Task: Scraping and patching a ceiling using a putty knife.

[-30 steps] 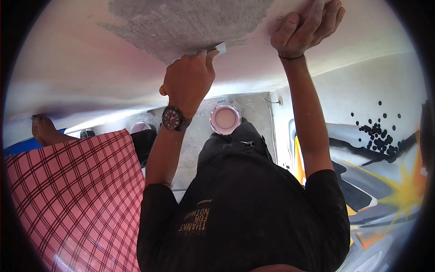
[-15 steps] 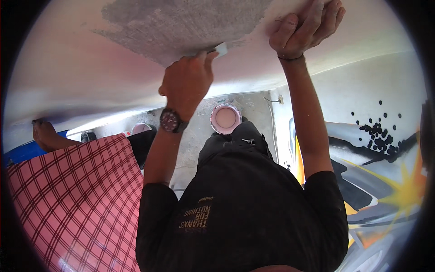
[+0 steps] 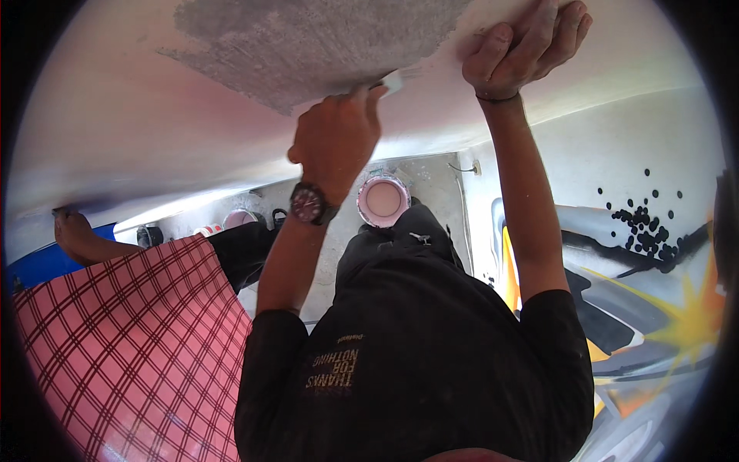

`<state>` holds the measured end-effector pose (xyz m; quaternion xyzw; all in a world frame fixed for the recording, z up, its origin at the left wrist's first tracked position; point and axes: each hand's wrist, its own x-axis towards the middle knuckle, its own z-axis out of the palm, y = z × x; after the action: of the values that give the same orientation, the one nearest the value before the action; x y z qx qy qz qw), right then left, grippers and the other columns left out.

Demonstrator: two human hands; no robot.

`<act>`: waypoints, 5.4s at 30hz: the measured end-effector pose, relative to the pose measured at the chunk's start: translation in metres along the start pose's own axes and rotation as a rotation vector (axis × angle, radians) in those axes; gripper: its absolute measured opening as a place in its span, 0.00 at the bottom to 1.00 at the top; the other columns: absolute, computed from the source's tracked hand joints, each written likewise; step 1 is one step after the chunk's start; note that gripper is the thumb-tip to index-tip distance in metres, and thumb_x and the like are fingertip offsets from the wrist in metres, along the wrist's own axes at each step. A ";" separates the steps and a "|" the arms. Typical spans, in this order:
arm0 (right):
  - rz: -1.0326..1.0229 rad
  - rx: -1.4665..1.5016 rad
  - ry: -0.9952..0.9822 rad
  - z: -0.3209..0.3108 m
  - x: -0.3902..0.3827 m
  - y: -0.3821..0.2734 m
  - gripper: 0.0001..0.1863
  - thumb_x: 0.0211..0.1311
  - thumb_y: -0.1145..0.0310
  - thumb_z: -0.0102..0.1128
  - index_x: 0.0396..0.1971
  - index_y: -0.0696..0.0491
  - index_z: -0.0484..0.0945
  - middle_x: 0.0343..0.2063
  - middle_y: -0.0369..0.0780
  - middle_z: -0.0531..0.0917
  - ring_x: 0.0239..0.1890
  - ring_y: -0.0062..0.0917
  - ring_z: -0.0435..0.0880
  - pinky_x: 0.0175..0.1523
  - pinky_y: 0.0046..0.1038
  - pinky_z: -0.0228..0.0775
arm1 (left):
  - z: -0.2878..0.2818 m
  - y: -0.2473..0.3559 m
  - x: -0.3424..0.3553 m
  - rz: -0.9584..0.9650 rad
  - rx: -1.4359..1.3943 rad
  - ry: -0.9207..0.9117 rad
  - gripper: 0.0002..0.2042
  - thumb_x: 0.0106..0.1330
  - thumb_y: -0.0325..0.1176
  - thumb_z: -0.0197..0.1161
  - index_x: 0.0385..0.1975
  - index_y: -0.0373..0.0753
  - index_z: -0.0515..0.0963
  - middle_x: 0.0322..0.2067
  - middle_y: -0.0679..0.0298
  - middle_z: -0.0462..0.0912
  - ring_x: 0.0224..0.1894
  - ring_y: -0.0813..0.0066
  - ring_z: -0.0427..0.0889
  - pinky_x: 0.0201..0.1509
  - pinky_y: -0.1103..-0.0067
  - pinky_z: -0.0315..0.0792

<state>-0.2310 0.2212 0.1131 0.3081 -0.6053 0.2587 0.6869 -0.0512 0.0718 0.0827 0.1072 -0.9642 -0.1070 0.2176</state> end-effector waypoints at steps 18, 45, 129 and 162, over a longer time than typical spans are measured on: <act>0.019 -0.003 -0.022 0.007 -0.001 -0.008 0.30 0.74 0.62 0.35 0.63 0.71 0.66 0.67 0.63 0.64 0.72 0.56 0.58 0.75 0.58 0.48 | -0.008 -0.009 0.004 -0.070 -0.020 -0.098 0.13 0.72 0.42 0.58 0.34 0.41 0.85 0.21 0.51 0.84 0.25 0.53 0.86 0.29 0.63 0.79; -0.007 -0.005 -0.003 0.023 0.025 -0.054 0.29 0.74 0.64 0.35 0.60 0.74 0.68 0.65 0.64 0.67 0.71 0.57 0.61 0.74 0.57 0.52 | -0.019 -0.043 -0.007 -0.214 -0.194 -0.035 0.15 0.70 0.43 0.61 0.29 0.38 0.86 0.25 0.47 0.83 0.30 0.45 0.84 0.34 0.60 0.78; 0.039 0.032 0.000 0.017 0.012 -0.048 0.29 0.70 0.61 0.39 0.61 0.68 0.70 0.65 0.60 0.67 0.70 0.55 0.60 0.74 0.54 0.50 | -0.034 -0.042 -0.010 -0.243 -0.194 -0.050 0.14 0.71 0.43 0.59 0.34 0.42 0.86 0.26 0.46 0.84 0.31 0.42 0.84 0.38 0.57 0.78; 0.018 0.062 0.047 0.021 0.010 -0.032 0.30 0.71 0.59 0.39 0.62 0.68 0.69 0.65 0.60 0.67 0.70 0.54 0.60 0.74 0.54 0.50 | -0.015 -0.007 -0.004 -0.245 -0.173 -0.080 0.14 0.71 0.42 0.60 0.36 0.38 0.86 0.26 0.45 0.83 0.31 0.44 0.83 0.34 0.58 0.75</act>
<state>-0.2202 0.1839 0.1210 0.3173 -0.5834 0.2907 0.6888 -0.0402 0.0635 0.0929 0.2005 -0.9390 -0.2197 0.1727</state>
